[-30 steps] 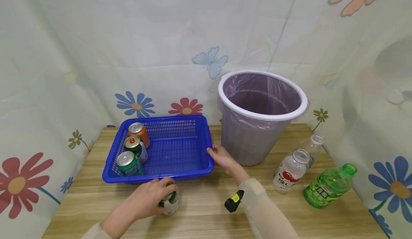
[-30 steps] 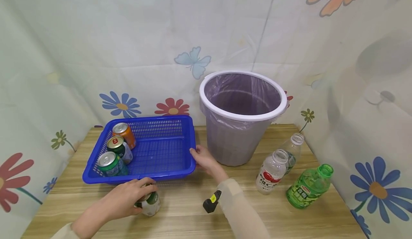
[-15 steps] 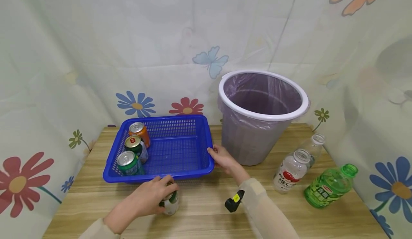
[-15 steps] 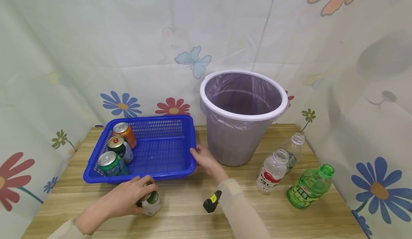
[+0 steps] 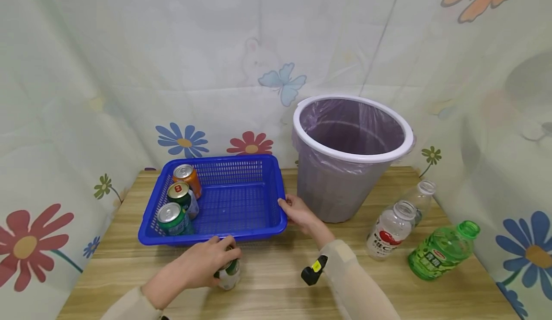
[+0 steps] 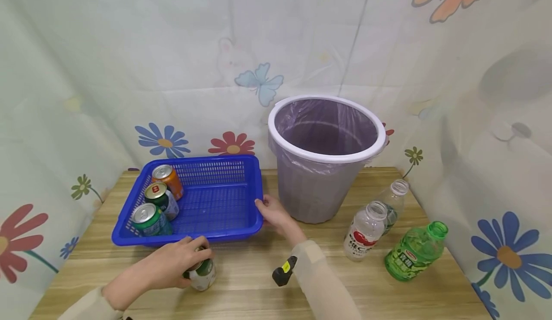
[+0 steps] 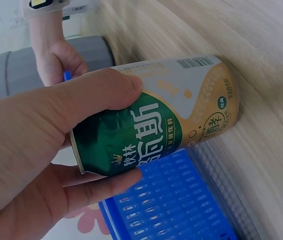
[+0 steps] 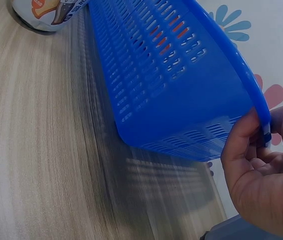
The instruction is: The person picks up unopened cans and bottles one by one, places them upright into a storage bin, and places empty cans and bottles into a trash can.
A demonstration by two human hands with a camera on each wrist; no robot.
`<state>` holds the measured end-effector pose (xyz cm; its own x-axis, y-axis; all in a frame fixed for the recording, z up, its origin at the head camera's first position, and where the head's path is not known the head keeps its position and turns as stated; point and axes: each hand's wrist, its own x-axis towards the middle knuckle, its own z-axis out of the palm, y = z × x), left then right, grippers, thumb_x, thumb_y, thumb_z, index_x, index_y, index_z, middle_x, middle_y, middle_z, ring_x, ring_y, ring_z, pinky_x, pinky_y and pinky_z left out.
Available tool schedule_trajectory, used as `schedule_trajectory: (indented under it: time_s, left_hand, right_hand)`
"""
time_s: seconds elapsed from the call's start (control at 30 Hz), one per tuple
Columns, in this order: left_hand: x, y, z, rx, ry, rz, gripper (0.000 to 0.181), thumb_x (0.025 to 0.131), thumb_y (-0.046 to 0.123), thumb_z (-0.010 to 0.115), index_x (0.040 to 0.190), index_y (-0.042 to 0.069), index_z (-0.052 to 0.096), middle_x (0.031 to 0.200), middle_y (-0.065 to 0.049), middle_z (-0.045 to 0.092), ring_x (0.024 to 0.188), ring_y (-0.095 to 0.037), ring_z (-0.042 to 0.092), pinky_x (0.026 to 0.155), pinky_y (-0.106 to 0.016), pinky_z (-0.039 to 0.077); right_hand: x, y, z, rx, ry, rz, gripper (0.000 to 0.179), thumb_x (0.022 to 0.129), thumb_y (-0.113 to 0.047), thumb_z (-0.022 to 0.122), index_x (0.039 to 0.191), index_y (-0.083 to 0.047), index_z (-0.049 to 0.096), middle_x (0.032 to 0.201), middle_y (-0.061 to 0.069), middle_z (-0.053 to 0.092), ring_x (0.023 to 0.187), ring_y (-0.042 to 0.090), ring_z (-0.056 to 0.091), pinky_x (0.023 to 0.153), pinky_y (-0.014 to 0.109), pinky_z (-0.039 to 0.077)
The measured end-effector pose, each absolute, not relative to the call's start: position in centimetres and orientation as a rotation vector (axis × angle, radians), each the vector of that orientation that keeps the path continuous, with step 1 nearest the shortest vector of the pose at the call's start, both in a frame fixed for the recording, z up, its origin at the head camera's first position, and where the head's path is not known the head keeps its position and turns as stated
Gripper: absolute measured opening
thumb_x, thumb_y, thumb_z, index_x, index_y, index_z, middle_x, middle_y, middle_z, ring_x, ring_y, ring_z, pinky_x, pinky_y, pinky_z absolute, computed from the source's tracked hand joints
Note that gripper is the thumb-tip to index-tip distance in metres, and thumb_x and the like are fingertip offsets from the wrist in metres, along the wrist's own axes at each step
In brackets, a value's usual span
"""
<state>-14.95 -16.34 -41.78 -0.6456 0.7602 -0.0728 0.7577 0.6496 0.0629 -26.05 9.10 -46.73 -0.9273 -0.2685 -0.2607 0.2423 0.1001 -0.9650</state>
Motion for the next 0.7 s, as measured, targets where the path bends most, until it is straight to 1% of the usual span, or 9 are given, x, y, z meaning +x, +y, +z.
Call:
schedule_trajectory:
  time_s: [0.43, 0.7]
  left_hand:
    - [-15.14, -16.28, -41.41, 1.367, 2.747, -0.038, 0.057, 0.061, 0.032, 0.084, 0.108, 0.023, 0.054, 0.108, 0.002, 0.048, 0.082, -0.019, 0.052, 0.054, -0.025, 0.046]
    - [-15.13, -16.33, -41.4, 1.419, 2.727, -0.066, 0.058, 0.061, 0.035, 0.084, 0.11, 0.023, 0.054, 0.107, 0.002, 0.047, 0.081, -0.019, 0.051, 0.053, -0.022, 0.044]
  right_hand:
    - [-25.98, 9.05, -46.39, -0.029, 2.021, -1.88, 0.032, 0.099, -0.019, 0.04, 0.12, 0.005, 0.045, 0.115, 0.028, 0.056, 0.093, 0.031, 0.064, 0.068, 0.033, 0.056]
    - [-25.85, 9.11, -46.07, -0.022, 2.017, -1.875, 0.034, 0.099, -0.018, 0.041, 0.121, 0.007, 0.044, 0.112, 0.026, 0.057, 0.081, 0.019, 0.064, 0.067, 0.032, 0.055]
